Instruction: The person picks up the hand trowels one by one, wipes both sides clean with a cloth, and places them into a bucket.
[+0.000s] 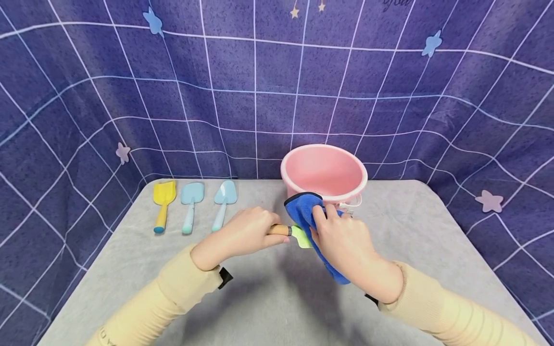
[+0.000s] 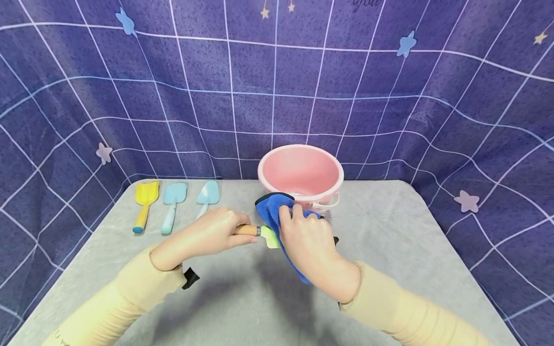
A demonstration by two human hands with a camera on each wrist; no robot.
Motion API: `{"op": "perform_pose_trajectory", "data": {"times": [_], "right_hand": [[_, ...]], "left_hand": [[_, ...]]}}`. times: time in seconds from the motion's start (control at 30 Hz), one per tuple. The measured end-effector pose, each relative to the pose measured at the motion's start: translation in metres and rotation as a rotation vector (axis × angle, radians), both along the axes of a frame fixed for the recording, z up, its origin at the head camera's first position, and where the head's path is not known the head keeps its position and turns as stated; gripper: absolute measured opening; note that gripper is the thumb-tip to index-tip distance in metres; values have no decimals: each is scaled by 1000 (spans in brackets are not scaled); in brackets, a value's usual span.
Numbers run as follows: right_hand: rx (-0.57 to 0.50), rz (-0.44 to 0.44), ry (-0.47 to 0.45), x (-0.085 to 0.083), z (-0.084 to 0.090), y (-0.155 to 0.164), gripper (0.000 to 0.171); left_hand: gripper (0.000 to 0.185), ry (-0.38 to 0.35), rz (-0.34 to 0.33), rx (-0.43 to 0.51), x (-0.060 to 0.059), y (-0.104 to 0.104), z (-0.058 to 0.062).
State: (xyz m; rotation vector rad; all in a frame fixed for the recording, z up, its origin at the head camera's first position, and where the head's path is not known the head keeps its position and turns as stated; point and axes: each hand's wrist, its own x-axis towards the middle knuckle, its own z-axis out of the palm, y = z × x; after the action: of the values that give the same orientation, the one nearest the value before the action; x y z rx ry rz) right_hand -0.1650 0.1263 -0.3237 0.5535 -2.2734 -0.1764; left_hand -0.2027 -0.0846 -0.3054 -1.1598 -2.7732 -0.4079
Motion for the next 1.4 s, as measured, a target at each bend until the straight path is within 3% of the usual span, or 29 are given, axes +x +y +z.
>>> {"op": "perform_pose_trajectory", "data": {"times": [0.9,1.13,1.4], "right_hand": [[-40,-4,8,0,1,24,32],[-60,-3,-1,2,3,31,34],[-70,-23,-76,3,6,37,33]], "left_hand": [[33,6,-47,48,-1,-21,-2],[32,-15,-42,55,1,-29,-3],[29,-75,-41,80,3,-38,-1]]}}
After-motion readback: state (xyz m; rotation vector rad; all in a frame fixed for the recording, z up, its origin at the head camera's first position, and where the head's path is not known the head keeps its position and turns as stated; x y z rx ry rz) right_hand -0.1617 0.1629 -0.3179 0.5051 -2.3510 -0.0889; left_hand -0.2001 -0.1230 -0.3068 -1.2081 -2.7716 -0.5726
